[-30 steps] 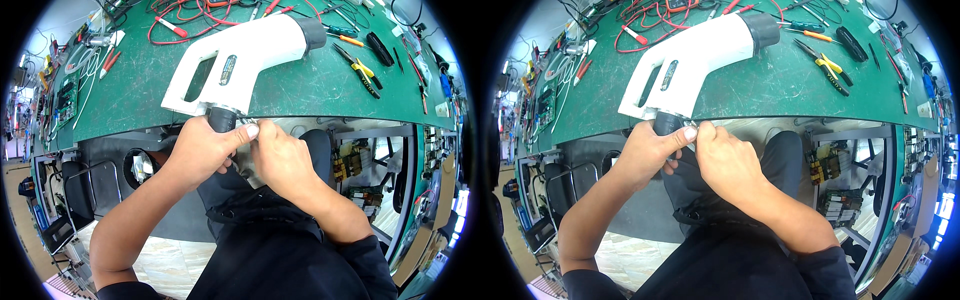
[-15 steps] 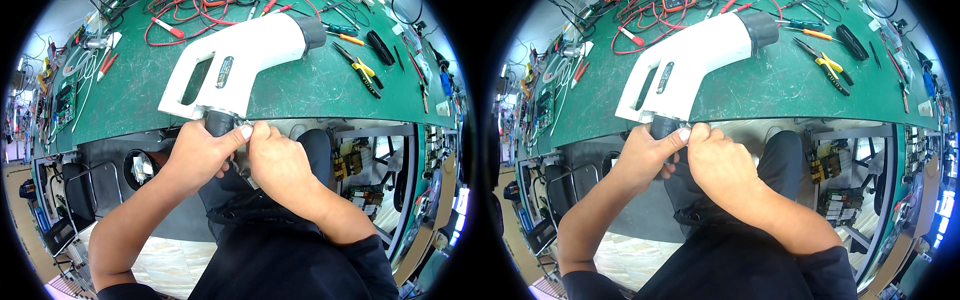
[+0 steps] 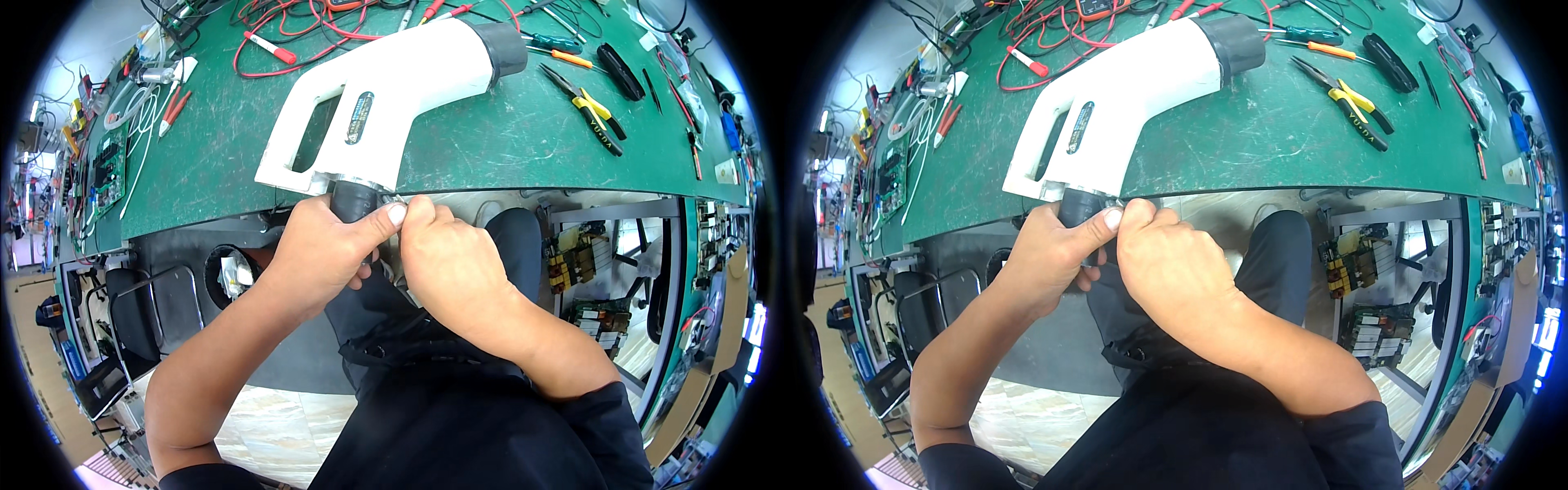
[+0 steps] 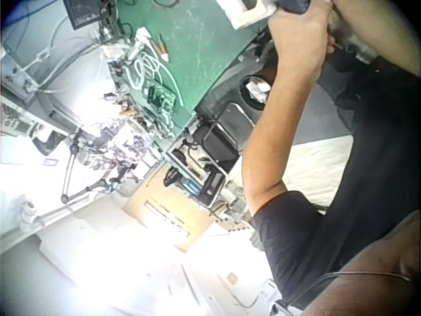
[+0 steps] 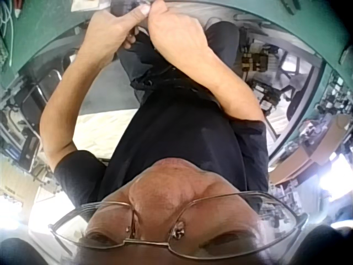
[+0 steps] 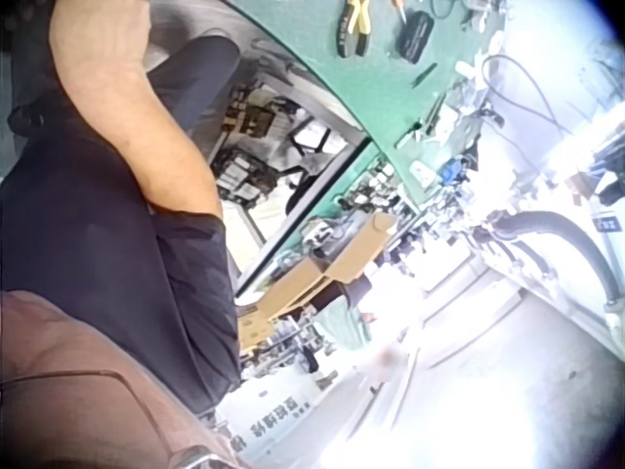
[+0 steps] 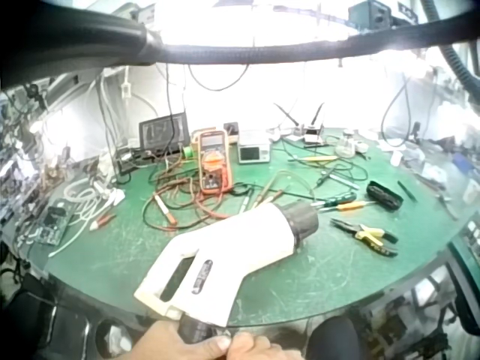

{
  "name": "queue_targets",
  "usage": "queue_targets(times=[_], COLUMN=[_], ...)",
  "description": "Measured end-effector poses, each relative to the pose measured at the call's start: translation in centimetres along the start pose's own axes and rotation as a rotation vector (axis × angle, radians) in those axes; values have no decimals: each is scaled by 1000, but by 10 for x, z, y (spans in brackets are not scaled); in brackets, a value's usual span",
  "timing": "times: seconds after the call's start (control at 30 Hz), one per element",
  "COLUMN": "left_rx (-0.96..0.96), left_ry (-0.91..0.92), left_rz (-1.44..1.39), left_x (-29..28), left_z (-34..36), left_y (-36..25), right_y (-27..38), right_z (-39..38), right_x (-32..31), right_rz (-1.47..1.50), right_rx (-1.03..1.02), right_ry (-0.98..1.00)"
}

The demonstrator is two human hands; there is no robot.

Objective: The person uses a utility knife and pliers to trim and remove material from a white plastic electronic component housing on a green workbench.

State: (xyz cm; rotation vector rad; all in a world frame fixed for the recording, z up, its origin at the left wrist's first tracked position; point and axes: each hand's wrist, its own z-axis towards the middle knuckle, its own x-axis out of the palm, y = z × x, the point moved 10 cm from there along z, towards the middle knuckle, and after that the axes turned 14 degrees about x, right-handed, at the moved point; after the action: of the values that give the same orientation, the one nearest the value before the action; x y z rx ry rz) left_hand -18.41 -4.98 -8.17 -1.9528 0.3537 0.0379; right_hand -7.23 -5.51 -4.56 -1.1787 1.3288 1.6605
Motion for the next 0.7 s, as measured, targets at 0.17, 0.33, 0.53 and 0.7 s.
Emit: queue_targets(times=[0.17,0.33,0.53,0.7], left_rx=[-6,-24,-50,-21], left_ry=[-11,-34,-30,-23], left_rz=[3,33,42,124], left_x=[-1,-2,-1,-2], left_z=[-1,-1,-3,-4], left_y=[0,-3,-2,-8], right_y=[-3,-7,-7,-16], right_z=[4,7,4,10], right_x=[3,7,9,11], right_rz=[102,142,157,342], right_rx=[24,34,76,80], right_ry=[128,219,220,290])
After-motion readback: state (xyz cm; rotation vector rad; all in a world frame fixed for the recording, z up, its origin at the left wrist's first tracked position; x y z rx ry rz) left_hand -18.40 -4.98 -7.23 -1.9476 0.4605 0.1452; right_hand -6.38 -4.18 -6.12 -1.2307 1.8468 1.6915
